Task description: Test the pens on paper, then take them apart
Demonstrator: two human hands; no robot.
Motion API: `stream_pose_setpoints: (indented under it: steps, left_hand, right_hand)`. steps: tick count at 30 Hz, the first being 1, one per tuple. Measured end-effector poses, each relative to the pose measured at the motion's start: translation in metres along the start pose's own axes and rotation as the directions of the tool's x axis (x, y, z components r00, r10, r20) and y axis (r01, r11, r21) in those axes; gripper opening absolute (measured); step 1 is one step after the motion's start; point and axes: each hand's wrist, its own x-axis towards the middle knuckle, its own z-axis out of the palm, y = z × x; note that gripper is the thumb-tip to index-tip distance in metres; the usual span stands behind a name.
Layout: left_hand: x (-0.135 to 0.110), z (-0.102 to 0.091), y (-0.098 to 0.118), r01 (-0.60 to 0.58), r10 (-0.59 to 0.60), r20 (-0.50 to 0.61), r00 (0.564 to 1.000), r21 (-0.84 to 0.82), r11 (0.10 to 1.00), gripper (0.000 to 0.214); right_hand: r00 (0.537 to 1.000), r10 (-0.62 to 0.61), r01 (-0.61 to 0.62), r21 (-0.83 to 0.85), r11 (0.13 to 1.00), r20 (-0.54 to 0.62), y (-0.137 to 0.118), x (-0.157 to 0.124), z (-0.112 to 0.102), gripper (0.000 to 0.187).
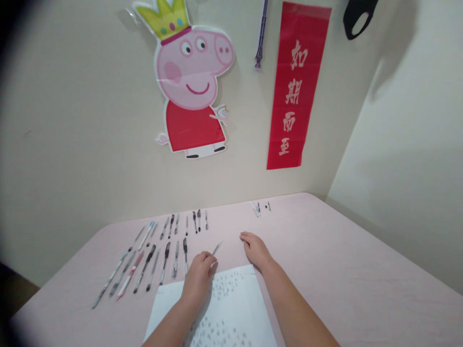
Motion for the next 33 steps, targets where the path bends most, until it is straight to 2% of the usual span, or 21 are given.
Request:
stream_pose_setpoints:
  steps: [5, 10, 15, 19, 22, 26, 29, 33]
  left_hand:
    - [0.000, -0.001, 0.002, 0.033, -0.033, -0.004, 0.999, -0.044, 0.999, 0.029]
    - [0.000, 0.003, 0.001, 0.059, -0.055, 0.051, 0.997, -0.064, 0.996, 0.050]
    - [0.000, 0.012, -0.005, -0.028, 0.031, 0.022, 0.999, -0.124, 0.992, 0.066]
    - [0.001, 0.014, -0.005, -0.069, 0.073, 0.020, 0.997, -0.160, 0.985, 0.064]
    - [0.002, 0.011, -0.002, -0.072, 0.075, 0.022, 0.997, -0.132, 0.989, 0.060]
    - [0.003, 0.007, 0.001, -0.031, 0.036, 0.061, 0.998, -0.079, 0.996, 0.037]
    - [0.002, 0.004, 0.002, 0.001, 0.005, 0.091, 0.996, -0.071, 0.997, 0.031]
    - [0.001, 0.000, 0.006, 0.007, -0.003, 0.067, 0.998, -0.050, 0.999, 0.030]
  right_hand:
    - [1.000, 0.018, -0.018, 0.023, 1.000, -0.006, -0.001, 0.001, 0.000, 0.039]
    - [1.000, 0.014, -0.016, 0.140, 0.990, 0.012, -0.004, 0.001, 0.003, 0.041]
    - [0.997, -0.029, 0.008, 0.264, 0.964, 0.078, -0.015, 0.000, 0.003, 0.042]
    - [0.994, -0.028, -0.008, 0.335, 0.942, 0.101, -0.025, 0.001, -0.002, 0.028]
    - [0.991, 0.029, -0.085, 0.444, 0.892, 0.130, -0.028, 0.001, -0.005, 0.024]
    - [0.968, 0.121, -0.232, 0.602, 0.764, 0.221, -0.034, -0.002, -0.005, 0.030]
    - [0.955, 0.086, -0.261, 0.673, 0.692, 0.283, -0.045, -0.003, -0.004, 0.032]
    - [0.923, 0.057, -0.336, 0.723, 0.604, 0.381, -0.059, -0.005, -0.001, 0.029]
